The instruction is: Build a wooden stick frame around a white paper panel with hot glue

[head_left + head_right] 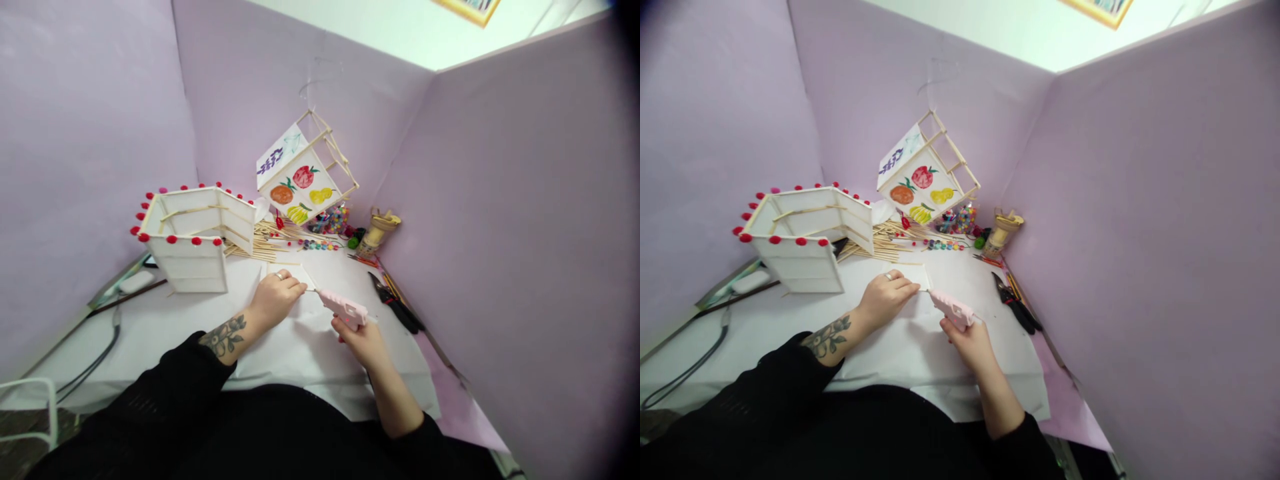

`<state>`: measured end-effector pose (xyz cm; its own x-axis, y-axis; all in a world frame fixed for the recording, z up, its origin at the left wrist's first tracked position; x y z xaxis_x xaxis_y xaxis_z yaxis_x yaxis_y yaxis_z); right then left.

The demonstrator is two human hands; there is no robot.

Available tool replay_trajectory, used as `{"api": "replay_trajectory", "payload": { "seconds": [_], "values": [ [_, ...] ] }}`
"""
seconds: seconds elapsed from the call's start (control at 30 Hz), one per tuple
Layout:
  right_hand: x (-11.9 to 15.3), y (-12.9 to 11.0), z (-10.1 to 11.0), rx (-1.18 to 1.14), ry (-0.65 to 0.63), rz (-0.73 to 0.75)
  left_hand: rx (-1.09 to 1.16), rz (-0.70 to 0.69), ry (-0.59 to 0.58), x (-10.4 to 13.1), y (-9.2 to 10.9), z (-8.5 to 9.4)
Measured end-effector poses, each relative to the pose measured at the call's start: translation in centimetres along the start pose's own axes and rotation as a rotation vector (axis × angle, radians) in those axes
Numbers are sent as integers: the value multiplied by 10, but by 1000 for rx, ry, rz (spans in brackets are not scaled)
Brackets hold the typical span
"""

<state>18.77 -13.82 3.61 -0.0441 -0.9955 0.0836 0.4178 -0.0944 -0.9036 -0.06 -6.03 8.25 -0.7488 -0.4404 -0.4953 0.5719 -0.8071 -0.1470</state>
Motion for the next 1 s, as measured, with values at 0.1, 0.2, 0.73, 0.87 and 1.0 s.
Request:
{"api": "replay_trajectory", "payload": {
  "seconds": [0.1, 0.2, 0.73, 0.87, 1.0],
  "values": [
    [-2, 6, -3, -25, -45, -4, -6, -1, -3, 0, 0, -1],
    [-1, 8, -1, -33, -57, -14, -9, -7, 7, 0, 0, -1],
    [-3, 2, 0, -11, -58, 6, -11, -14, 8, 0, 0, -1],
    [-4, 9, -1, -40, -76, -10, 5, -5, -7, 0, -1, -1],
    [-2, 9, 0, -51, -69, -1, -3, -5, -9, 0, -1, -1]
  ]
}}
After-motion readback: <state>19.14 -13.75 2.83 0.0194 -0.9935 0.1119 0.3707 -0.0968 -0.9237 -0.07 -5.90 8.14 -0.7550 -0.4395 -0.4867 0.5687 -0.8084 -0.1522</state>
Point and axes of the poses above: each hand's wrist, its own x-axis away from the middle knuckle, its own z-axis out of the back of the hand, y = z × x, the point moved 5 cm from there along -x, towards the middle knuckle, and after that the axes turned 14 degrees about -y, right-handed, at the moved point
